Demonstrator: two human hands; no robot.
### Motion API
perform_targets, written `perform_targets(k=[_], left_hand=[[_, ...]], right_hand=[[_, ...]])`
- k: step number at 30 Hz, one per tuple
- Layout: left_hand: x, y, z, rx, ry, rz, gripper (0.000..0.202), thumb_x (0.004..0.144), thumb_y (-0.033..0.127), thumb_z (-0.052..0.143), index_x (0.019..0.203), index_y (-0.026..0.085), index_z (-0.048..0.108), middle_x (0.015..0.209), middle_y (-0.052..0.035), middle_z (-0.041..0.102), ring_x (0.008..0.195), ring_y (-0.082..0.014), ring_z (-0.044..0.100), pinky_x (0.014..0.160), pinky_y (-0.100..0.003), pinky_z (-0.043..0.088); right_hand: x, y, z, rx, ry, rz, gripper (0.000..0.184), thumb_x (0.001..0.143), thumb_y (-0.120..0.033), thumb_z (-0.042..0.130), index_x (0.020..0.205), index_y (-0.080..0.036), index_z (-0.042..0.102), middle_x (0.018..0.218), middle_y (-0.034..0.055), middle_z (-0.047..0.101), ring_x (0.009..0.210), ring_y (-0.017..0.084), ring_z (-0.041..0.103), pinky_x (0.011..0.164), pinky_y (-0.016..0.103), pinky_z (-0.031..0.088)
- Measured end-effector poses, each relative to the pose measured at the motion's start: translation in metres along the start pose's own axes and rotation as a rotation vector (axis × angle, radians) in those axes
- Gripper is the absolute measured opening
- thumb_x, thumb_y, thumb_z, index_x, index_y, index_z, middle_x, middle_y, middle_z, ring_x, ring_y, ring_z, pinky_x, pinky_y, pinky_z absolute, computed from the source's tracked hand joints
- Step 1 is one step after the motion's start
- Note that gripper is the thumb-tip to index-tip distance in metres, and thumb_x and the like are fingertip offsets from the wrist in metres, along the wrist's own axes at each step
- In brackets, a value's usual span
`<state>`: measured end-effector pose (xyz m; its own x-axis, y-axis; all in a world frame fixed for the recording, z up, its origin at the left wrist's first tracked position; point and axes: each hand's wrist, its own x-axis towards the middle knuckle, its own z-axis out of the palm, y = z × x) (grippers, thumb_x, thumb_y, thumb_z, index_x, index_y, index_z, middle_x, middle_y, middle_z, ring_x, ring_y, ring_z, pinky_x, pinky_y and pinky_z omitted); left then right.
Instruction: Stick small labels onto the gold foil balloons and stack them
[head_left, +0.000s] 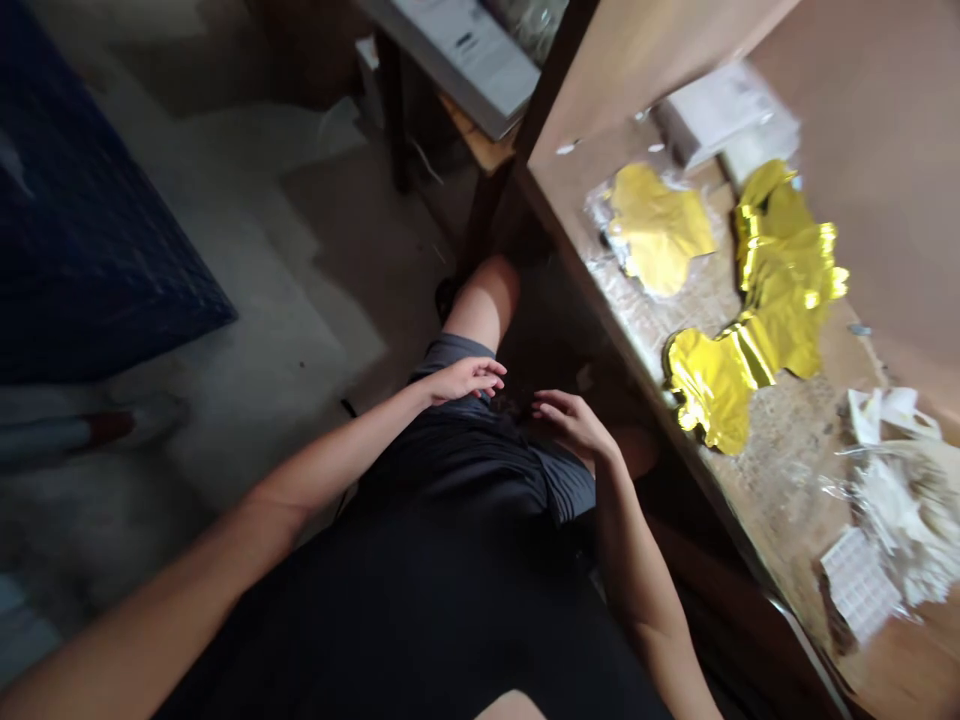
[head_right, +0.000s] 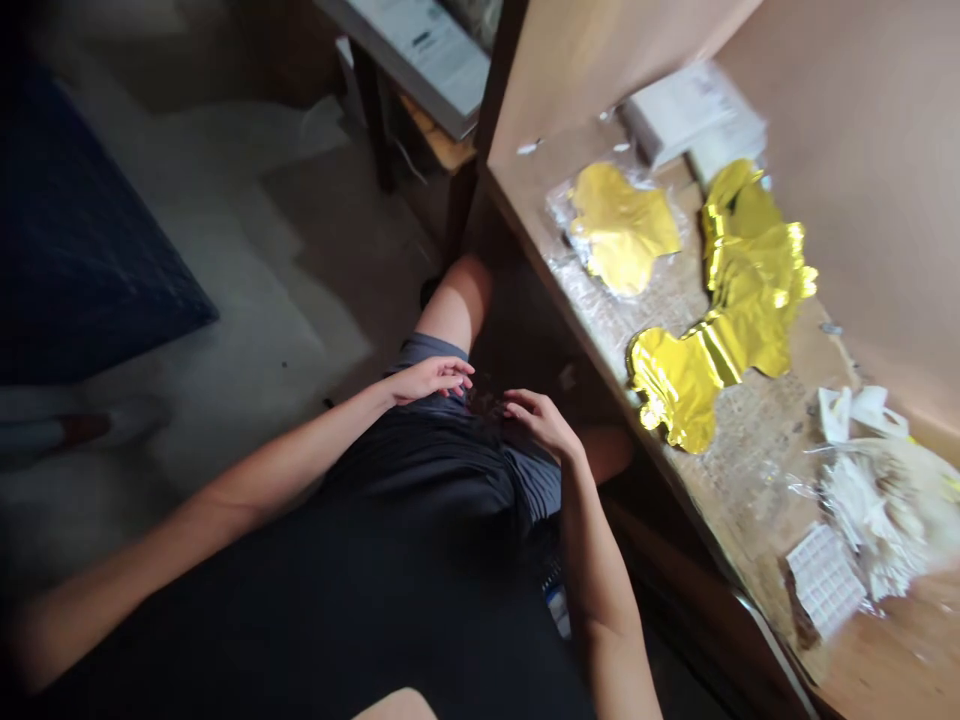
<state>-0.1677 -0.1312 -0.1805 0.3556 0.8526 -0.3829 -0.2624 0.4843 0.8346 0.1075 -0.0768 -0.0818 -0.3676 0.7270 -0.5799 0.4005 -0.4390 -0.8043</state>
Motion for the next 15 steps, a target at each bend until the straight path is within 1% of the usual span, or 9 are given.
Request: perform_targets(k=[1, 2, 4, 6, 7, 9, 11, 13, 15], left_hand=[[0.006, 0.009, 0.001, 0.018, 0.026, 0.015, 0.053, 0.082, 0.046, 0.083, 0.123, 0.016, 0.070, 0.113, -0.0140, 0.078, 0.088, -0.0194, 0.075, 0.071, -0.027, 0.052], [0.014, 0.020, 0.002, 0.037, 0.051, 0.037, 0.051, 0.081, 0.045, 0.083, 0.120, 0.015, 0.070, 0.110, -0.0134, 0.078, 0.086, -0.0187, 0.074, 0.070, -0.027, 0.051], [0.031, 0.044, 0.008, 0.077, 0.083, 0.089, 0.047, 0.081, 0.043, 0.083, 0.116, 0.015, 0.071, 0.106, -0.0121, 0.078, 0.084, -0.0170, 0.073, 0.069, -0.025, 0.050], [0.051, 0.073, 0.015, 0.121, 0.097, 0.172, 0.043, 0.082, 0.041, 0.081, 0.114, 0.015, 0.071, 0.104, -0.0109, 0.078, 0.082, -0.0154, 0.072, 0.070, -0.025, 0.050], [0.061, 0.089, 0.019, 0.144, 0.103, 0.227, 0.040, 0.083, 0.040, 0.080, 0.112, 0.014, 0.071, 0.103, -0.0104, 0.078, 0.081, -0.0150, 0.072, 0.071, -0.025, 0.051], [0.082, 0.126, 0.024, 0.193, 0.135, 0.370, 0.035, 0.083, 0.038, 0.079, 0.106, 0.013, 0.072, 0.097, -0.0096, 0.077, 0.078, -0.0150, 0.071, 0.074, -0.028, 0.054], [0.104, 0.167, 0.025, 0.279, 0.186, 0.537, 0.030, 0.084, 0.037, 0.076, 0.101, 0.012, 0.072, 0.093, -0.0093, 0.077, 0.076, -0.0158, 0.070, 0.077, -0.031, 0.056], [0.125, 0.208, 0.027, 0.436, 0.266, 0.694, 0.027, 0.088, 0.035, 0.070, 0.102, 0.013, 0.073, 0.094, -0.0100, 0.077, 0.079, -0.0174, 0.070, 0.081, -0.033, 0.056], [0.140, 0.240, 0.034, 0.661, 0.350, 0.787, 0.025, 0.091, 0.034, 0.066, 0.103, 0.013, 0.075, 0.099, -0.0115, 0.079, 0.088, -0.0204, 0.071, 0.089, -0.034, 0.054]], right_hand=[[0.007, -0.015, -0.007, -0.096, 0.041, -0.120, 0.033, 0.081, -0.039, 0.086, 0.105, -0.018, 0.077, 0.093, 0.0071, 0.078, 0.081, 0.023, 0.073, 0.076, 0.035, 0.059], [0.015, -0.032, -0.015, -0.201, 0.135, -0.252, 0.029, 0.088, -0.044, 0.079, 0.104, -0.020, 0.077, 0.094, 0.0065, 0.077, 0.084, 0.023, 0.072, 0.079, 0.036, 0.058], [0.034, -0.066, -0.039, -0.406, 0.448, -0.461, 0.031, 0.096, -0.049, 0.065, 0.096, -0.020, 0.076, 0.088, 0.0065, 0.075, 0.084, 0.024, 0.070, 0.084, 0.037, 0.056], [0.059, -0.098, -0.067, -0.538, 0.722, -0.556, 0.034, 0.099, -0.048, 0.057, 0.092, -0.019, 0.074, 0.092, 0.0099, 0.074, 0.091, 0.026, 0.069, 0.093, 0.041, 0.053], [0.073, -0.111, -0.081, -0.590, 0.791, -0.581, 0.033, 0.098, -0.047, 0.057, 0.095, -0.019, 0.074, 0.100, 0.0126, 0.075, 0.099, 0.027, 0.068, 0.099, 0.043, 0.051], [0.100, -0.132, -0.103, -0.685, 0.774, -0.621, 0.030, 0.096, -0.044, 0.058, 0.102, -0.018, 0.073, 0.115, 0.0168, 0.072, 0.113, 0.030, 0.064, 0.108, 0.046, 0.045], [0.120, -0.145, -0.113, -0.765, 0.676, -0.631, 0.025, 0.095, -0.040, 0.059, 0.100, -0.019, 0.071, 0.116, 0.0172, 0.070, 0.114, 0.031, 0.061, 0.110, 0.047, 0.042], [0.126, -0.151, -0.111, -0.752, 0.613, -0.614, 0.021, 0.097, -0.035, 0.055, 0.092, -0.019, 0.068, 0.109, 0.0169, 0.069, 0.109, 0.031, 0.058, 0.109, 0.048, 0.042], [0.117, -0.154, -0.100, -0.686, 0.606, -0.601, 0.023, 0.099, -0.030, 0.051, 0.087, -0.019, 0.066, 0.104, 0.0170, 0.068, 0.106, 0.030, 0.057, 0.106, 0.048, 0.042]])
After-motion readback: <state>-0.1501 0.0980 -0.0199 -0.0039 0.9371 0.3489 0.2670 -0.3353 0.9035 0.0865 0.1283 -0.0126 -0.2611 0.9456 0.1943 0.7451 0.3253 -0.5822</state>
